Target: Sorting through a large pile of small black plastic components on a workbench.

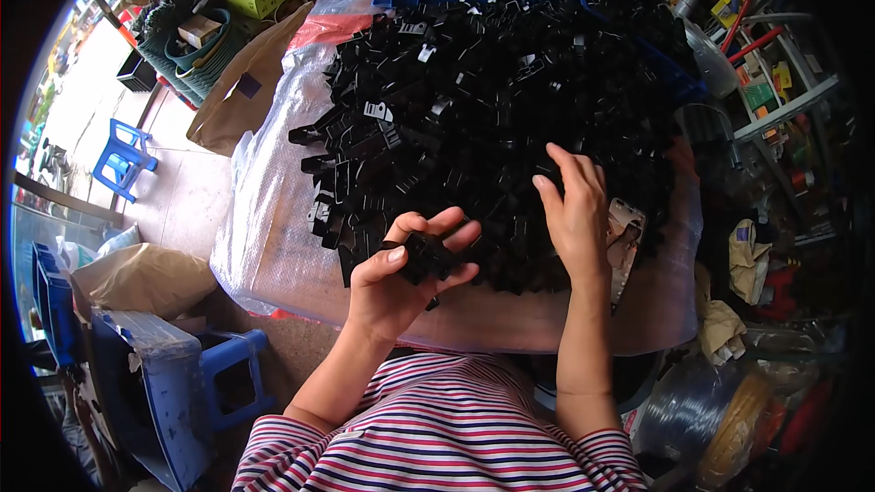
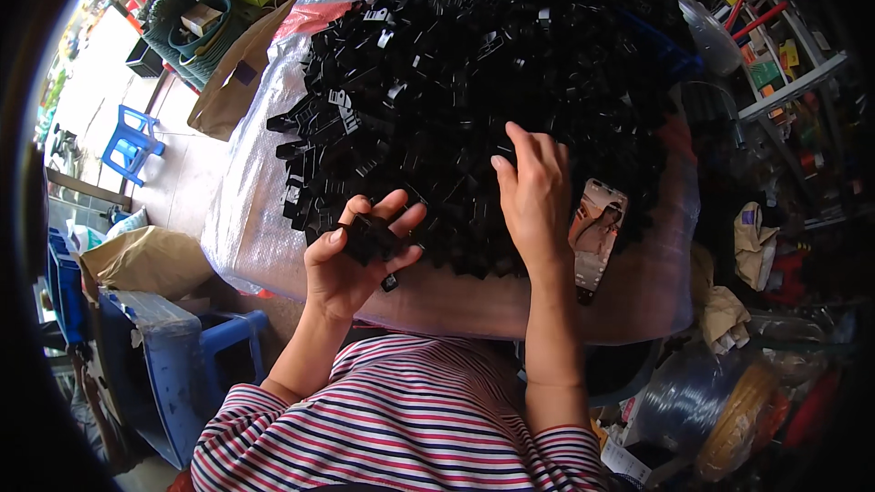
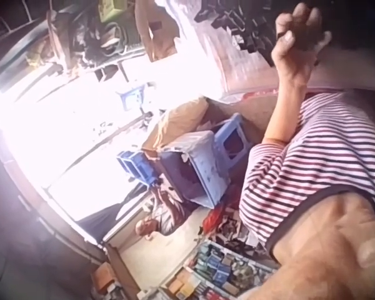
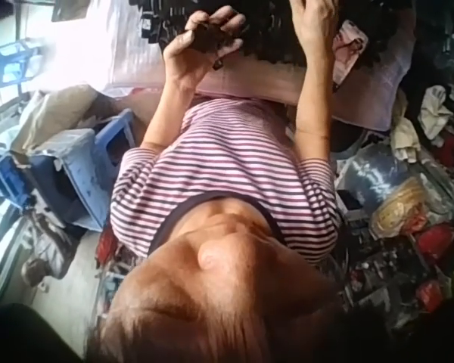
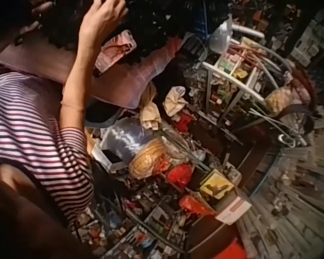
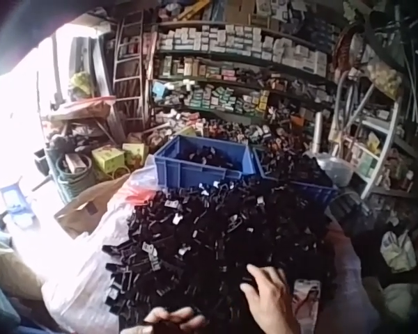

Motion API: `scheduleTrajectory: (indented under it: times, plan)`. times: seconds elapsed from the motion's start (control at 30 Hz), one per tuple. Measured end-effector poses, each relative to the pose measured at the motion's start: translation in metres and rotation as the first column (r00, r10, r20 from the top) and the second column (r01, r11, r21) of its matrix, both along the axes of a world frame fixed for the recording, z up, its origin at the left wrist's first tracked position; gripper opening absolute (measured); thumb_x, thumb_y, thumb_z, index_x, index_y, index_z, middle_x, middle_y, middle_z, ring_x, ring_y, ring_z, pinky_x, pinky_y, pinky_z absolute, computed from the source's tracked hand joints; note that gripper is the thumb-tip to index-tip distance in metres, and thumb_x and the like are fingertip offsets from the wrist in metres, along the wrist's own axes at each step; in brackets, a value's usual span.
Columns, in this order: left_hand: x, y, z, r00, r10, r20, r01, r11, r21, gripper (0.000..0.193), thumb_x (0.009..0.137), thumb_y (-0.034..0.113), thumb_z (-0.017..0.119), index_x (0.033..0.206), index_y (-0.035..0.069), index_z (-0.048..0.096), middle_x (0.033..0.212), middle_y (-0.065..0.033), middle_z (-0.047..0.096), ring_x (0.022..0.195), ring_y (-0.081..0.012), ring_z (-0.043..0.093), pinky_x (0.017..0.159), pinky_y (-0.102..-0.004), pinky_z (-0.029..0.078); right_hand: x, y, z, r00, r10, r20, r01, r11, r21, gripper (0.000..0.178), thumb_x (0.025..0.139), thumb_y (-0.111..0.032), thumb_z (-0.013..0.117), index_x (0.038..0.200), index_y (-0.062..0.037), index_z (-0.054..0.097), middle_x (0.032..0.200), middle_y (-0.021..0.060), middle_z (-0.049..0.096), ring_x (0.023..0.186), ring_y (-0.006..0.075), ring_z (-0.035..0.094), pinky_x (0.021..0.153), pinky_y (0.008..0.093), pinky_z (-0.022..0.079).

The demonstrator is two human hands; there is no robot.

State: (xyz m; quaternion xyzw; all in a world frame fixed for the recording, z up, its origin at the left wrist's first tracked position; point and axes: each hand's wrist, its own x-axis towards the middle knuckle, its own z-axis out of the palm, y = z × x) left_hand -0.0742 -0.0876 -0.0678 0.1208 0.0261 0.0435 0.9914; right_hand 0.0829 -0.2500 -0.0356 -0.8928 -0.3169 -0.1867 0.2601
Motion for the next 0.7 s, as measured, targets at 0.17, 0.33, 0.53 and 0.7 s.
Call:
scheduleTrajectory:
  times: [0.17, 0.33, 0.53, 0.7]
  plan:
    - [0.003, 0.003, -0.016, 0.97, -0.201, 0.135, 0.217, 0.969, -0.115, 0.053, 0.078, 0.019, 0.065, 0.127, 0.01, 0.049, 0.114, -0.0081, 0.057, 0.103, -0.0243, 0.056, 0.086, -0.0463, 0.049, -0.021, 0.012, 0.02, 0.982, 0.137, -0.128, -0.088, 0.939, 0.332, 0.025, 0.082, -0.002, 0.064, 0.106, -0.0026, 0.06, 0.093, 0.0073, 0.062, 0.071, 0.0169, 0.057, 0.066, 0.0274, 0.048]
    - [0.001, -0.002, -0.007, 0.975, -0.213, -0.061, 0.209, 0.976, -0.065, 0.05, 0.08, 0.024, 0.065, 0.125, 0.007, 0.05, 0.107, -0.0084, 0.059, 0.099, -0.0234, 0.057, 0.083, -0.0424, 0.05, -0.079, 0.021, 0.026, 0.808, 0.578, -0.11, -0.504, 0.776, 0.379, 0.027, 0.073, 0.0, 0.07, 0.098, -0.0053, 0.061, 0.1, 0.0099, 0.063, 0.09, 0.0258, 0.06, 0.08, 0.0336, 0.05]
    - [0.001, 0.011, -0.007, 0.996, -0.061, -0.06, 0.068, 0.989, 0.133, 0.047, 0.079, 0.017, 0.068, 0.121, 0.003, 0.052, 0.106, -0.0134, 0.06, 0.094, -0.0255, 0.062, 0.083, -0.0429, 0.052, -0.015, 0.029, 0.044, 0.894, 0.446, -0.042, -0.42, 0.868, 0.265, 0.019, 0.078, -0.002, 0.064, 0.096, -0.0042, 0.064, 0.099, 0.0104, 0.063, 0.091, 0.0261, 0.058, 0.08, 0.0337, 0.047]
    - [0.006, 0.004, -0.001, 1.0, 0.01, -0.015, -0.006, 0.979, 0.204, 0.044, 0.081, 0.01, 0.068, 0.121, 0.002, 0.052, 0.108, -0.0146, 0.06, 0.095, -0.0246, 0.061, 0.082, -0.0435, 0.053, 0.083, 0.046, 0.013, 0.986, 0.164, -0.029, -0.162, 0.985, 0.061, 0.02, 0.082, -0.007, 0.064, 0.1, -0.0009, 0.06, 0.092, 0.0105, 0.063, 0.079, 0.0227, 0.058, 0.075, 0.0323, 0.048]
